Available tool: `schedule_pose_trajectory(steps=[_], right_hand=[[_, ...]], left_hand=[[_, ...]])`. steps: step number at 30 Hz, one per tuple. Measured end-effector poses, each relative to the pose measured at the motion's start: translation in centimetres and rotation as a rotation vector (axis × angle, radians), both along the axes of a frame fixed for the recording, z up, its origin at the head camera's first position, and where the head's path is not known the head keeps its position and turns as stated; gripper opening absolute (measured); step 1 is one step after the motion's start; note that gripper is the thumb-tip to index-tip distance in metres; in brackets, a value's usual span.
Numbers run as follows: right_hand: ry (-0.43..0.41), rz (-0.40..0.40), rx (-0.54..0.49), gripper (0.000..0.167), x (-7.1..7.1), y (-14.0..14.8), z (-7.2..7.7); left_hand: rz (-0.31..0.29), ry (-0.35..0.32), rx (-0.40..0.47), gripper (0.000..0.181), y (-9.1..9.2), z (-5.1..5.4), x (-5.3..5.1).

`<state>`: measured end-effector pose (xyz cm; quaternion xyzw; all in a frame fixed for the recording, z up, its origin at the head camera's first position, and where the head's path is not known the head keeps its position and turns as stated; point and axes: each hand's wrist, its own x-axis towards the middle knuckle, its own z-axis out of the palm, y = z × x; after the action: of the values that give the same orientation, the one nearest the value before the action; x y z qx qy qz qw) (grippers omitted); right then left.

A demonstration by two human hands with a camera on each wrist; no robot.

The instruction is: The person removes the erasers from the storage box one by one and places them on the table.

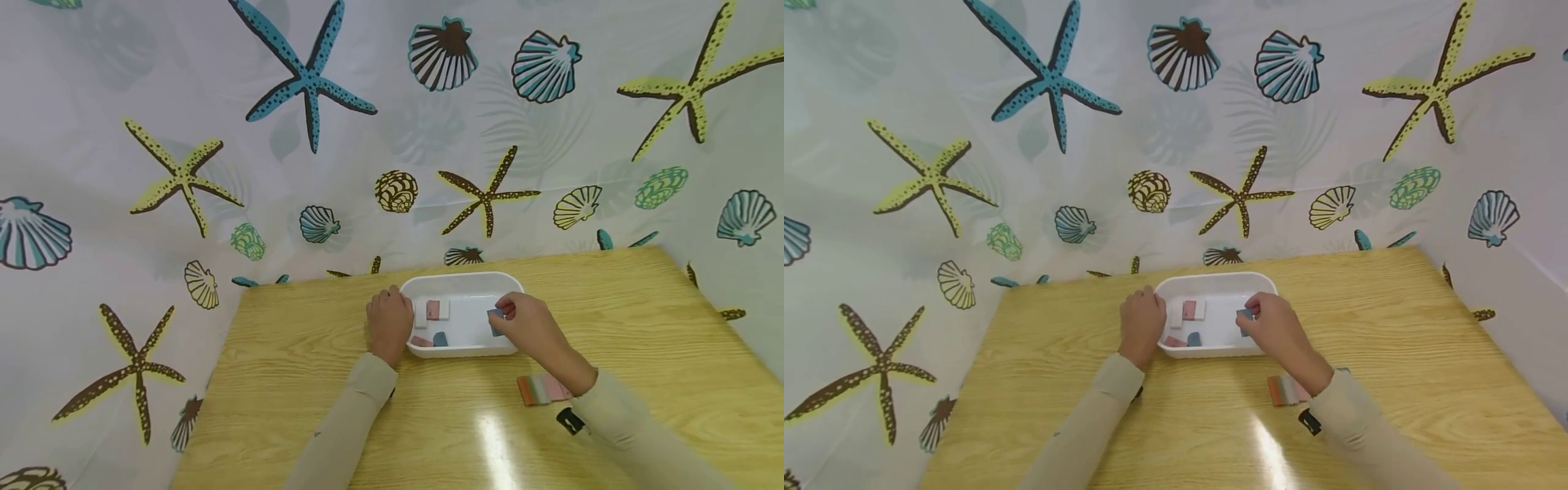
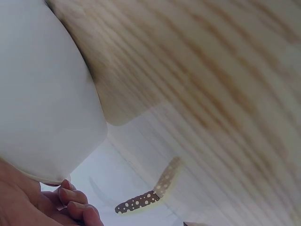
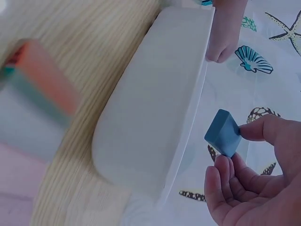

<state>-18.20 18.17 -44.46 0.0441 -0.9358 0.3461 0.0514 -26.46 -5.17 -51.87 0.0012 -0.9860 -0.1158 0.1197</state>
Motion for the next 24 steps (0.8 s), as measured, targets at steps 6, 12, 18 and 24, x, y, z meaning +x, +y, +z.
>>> schedule_pose_trajectory(steps=[6, 12, 18, 24], right_hand=[[-0.027, -0.030, 0.007, 0.025, 2.0, 2.5, 0.2], [-0.031, -0.050, 0.006, 0.026, 4.2, 4.8, -0.1], [-0.052, -0.076, 0.055, 0.029, 5.7, 7.0, -1.1], [-0.102, -0.096, 0.068, 0.030, 7.0, 8.3, -2.6]], left_hand=[[0.000, 0.016, -0.004, 0.029, 0.0, -0.2, -0.1], [-0.004, -0.005, 0.012, 0.029, 0.0, -0.2, -0.3], [-0.006, -0.003, 0.007, 0.030, 0.0, -0.2, -0.4], [-0.002, -0.019, 0.009, 0.029, 0.0, -0.1, -0.1]])
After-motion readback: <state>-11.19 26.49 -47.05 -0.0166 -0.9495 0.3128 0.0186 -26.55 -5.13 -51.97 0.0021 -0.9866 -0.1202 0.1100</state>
